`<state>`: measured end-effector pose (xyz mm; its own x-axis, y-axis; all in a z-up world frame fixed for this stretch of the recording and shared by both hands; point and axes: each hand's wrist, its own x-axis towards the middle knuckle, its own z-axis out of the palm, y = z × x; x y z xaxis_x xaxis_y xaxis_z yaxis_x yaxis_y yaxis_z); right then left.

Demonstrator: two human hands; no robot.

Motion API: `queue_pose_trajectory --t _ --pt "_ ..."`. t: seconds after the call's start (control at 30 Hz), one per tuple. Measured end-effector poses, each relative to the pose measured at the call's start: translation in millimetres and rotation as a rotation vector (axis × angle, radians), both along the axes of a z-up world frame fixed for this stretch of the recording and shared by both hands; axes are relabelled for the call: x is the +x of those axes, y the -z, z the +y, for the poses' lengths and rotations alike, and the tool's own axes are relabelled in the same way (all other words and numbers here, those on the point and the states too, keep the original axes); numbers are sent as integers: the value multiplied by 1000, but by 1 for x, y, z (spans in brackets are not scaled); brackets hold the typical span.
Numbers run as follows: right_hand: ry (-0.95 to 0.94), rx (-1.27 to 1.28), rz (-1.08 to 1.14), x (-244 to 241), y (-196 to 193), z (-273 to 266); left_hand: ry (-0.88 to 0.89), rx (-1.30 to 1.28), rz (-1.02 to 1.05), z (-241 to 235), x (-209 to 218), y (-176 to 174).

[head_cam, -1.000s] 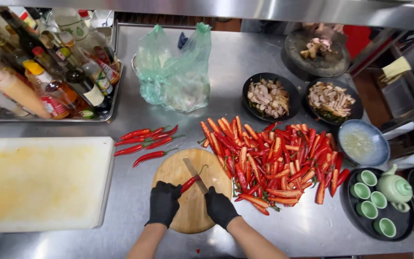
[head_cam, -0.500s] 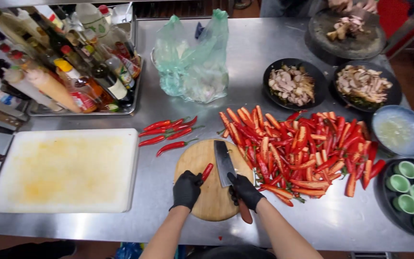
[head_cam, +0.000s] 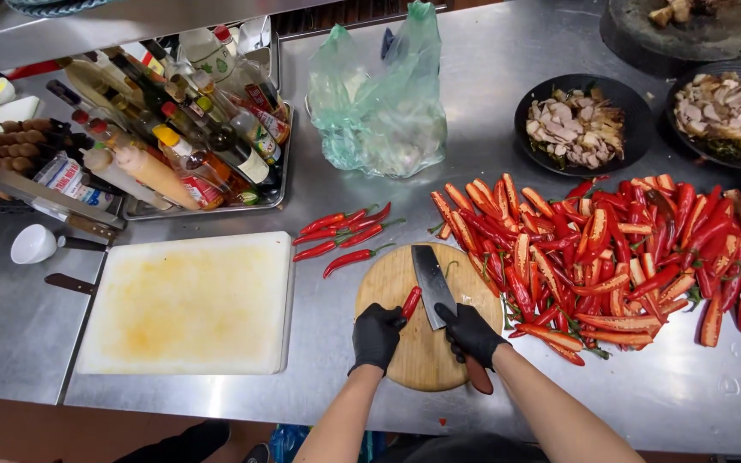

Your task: The person slices red chili peppers lengthwise on a round wooden cutting board using a large knife. They wear black gloves and work at a stainless steel counter, placing the cut peppers into a pile. Other ingredients and condiments are visible in the background.

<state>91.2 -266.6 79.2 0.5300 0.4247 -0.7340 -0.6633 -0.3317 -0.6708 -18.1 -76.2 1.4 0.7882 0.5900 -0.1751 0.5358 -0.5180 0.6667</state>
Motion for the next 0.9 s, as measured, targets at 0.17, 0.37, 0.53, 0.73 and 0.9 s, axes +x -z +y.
queue_pose_trajectory --t 0.17,0.37,0.53,0.73,0.9 --pt "-156 -4 6 -24 37 -5 -100 -41 -152 0 -2 19" --pt "-200 24 4 -35 52 -10 -206 -35 -251 -22 -2 12" --pt "-274 0 -43 -26 46 -12 -209 -19 -216 -18 -9 4" --pt "-273 -20 -48 -19 32 -14 -8 -166 -263 1 -27 1" --pt "-437 -142 -54 -54 -2 -26 -164 282 -168 -14 -40 13"
